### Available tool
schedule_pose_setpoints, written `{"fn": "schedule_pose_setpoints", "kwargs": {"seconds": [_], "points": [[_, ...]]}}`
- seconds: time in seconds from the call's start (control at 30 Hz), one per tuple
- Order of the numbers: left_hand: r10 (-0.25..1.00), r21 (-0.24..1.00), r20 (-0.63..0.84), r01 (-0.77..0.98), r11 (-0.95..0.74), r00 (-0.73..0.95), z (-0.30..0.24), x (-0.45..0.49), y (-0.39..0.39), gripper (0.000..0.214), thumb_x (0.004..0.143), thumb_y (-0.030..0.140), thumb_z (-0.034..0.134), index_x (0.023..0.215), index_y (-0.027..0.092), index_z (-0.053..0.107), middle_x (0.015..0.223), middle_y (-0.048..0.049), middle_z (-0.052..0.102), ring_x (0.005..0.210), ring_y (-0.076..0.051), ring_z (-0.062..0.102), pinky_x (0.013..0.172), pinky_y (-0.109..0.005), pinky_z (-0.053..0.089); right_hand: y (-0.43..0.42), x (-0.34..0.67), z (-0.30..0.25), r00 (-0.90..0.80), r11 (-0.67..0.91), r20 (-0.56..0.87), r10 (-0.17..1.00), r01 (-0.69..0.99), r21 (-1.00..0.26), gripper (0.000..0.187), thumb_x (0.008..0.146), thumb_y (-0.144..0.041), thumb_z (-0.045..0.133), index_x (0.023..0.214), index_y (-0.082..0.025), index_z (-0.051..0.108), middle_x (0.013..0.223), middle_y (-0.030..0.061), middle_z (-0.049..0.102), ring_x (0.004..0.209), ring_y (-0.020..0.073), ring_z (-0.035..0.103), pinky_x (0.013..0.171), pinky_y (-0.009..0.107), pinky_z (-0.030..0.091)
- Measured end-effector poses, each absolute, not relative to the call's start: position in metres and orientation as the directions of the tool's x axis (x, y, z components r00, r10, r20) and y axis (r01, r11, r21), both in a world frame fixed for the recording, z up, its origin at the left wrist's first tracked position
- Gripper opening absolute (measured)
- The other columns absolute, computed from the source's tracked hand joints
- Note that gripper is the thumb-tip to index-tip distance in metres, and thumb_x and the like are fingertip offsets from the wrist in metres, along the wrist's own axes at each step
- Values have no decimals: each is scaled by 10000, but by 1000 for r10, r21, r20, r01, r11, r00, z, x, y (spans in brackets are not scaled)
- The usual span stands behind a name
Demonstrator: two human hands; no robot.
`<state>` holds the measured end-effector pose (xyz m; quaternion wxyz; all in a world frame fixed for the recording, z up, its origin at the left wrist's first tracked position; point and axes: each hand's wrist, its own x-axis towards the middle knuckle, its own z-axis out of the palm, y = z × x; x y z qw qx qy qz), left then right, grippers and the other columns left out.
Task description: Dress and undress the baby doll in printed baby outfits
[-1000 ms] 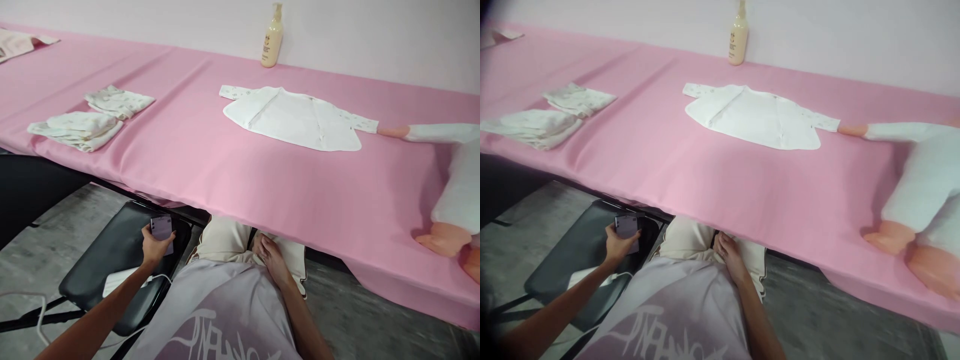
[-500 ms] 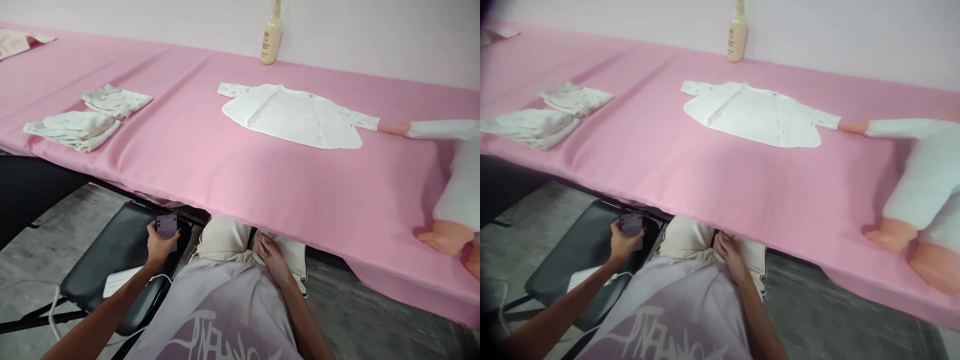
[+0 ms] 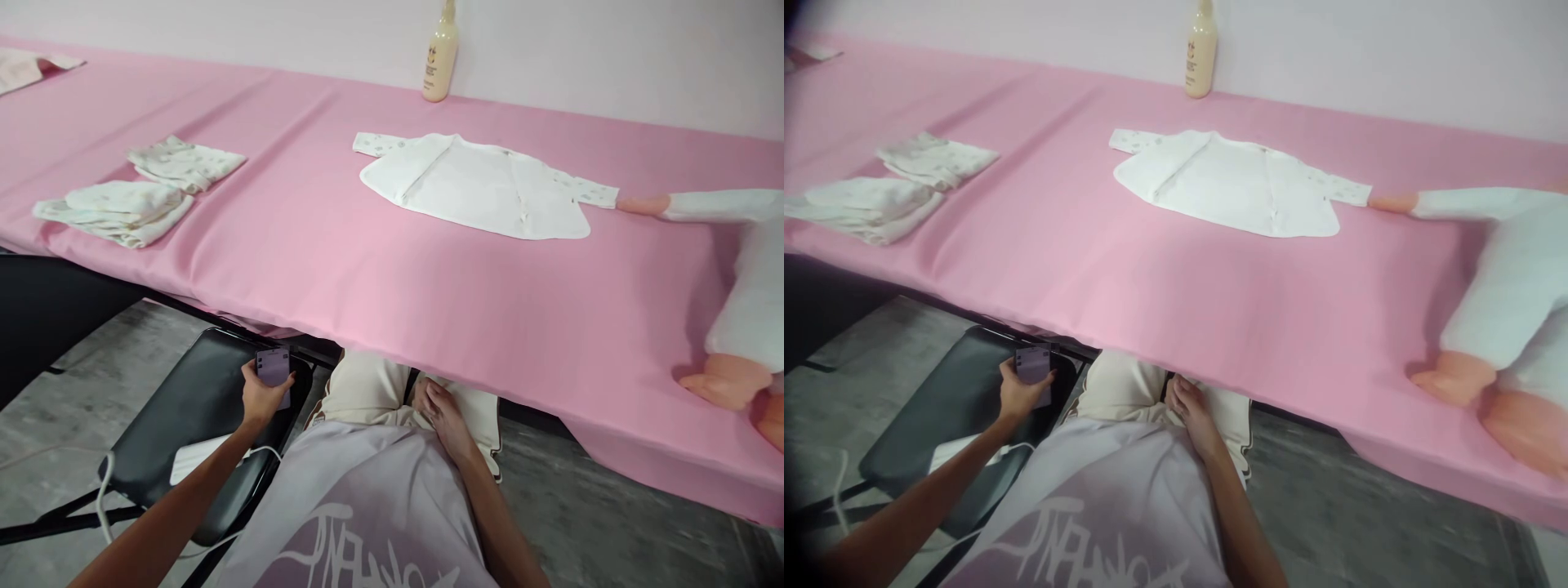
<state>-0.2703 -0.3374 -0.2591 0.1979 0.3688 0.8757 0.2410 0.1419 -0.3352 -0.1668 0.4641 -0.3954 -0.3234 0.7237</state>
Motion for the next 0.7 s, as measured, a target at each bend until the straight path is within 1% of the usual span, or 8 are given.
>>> {"fn": "schedule_pose_setpoints", "kwargs": {"seconds": [0.1,0.23,0.47,0.6,0.7], "points": [[703,547,-208,515,660,-680,-262,-278,-336,992,732,554,921,1483,181,392,1367,-201,700,1232,-393,728,1042,-486,581,-335,143,-167,-257,-359,-271,928,-415,-836,535,943,-619,753,678,-246,478,657,-31,343,648,169,297,655,350,255],[685,543,-230,493,680,-691,-266,-286,-338,995,744,508,933,1492,147,384,1397,-242,687,1269,-407,711,1063,-483,570,-334,143,-167,-258,-353,-264,929,-409,-842,534,955,-624,740,681,-249,478,654,-33,340,646,171,291,660,351,255],[643,503,-327,449,739,-692,-274,-294,-340,1024,739,475,947,1505,103,378,1410,-261,686,1271,-422,716,1056,-456,575,-335,143,-167,-265,-357,-267,927,-400,-844,521,964,-611,729,683,-252,475,656,-35,332,648,173,287,663,351,254],[632,483,-355,444,755,-689,-278,-298,-338,1060,716,497,956,1509,83,387,1448,-281,661,1323,-429,690,1097,-452,561,-335,143,-168,-259,-352,-265,929,-390,-851,530,961,-630,723,684,-255,471,647,-35,340,639,174,288,659,352,259],[637,491,-360,442,751,-682,-280,-301,-336,1083,682,558,964,1492,93,417,1413,-260,685,1301,-416,705,1076,-434,581,-334,143,-169,-260,-350,-264,929,-381,-856,535,955,-647,723,687,-257,472,643,-33,344,638,176,298,658,353,263]]}}
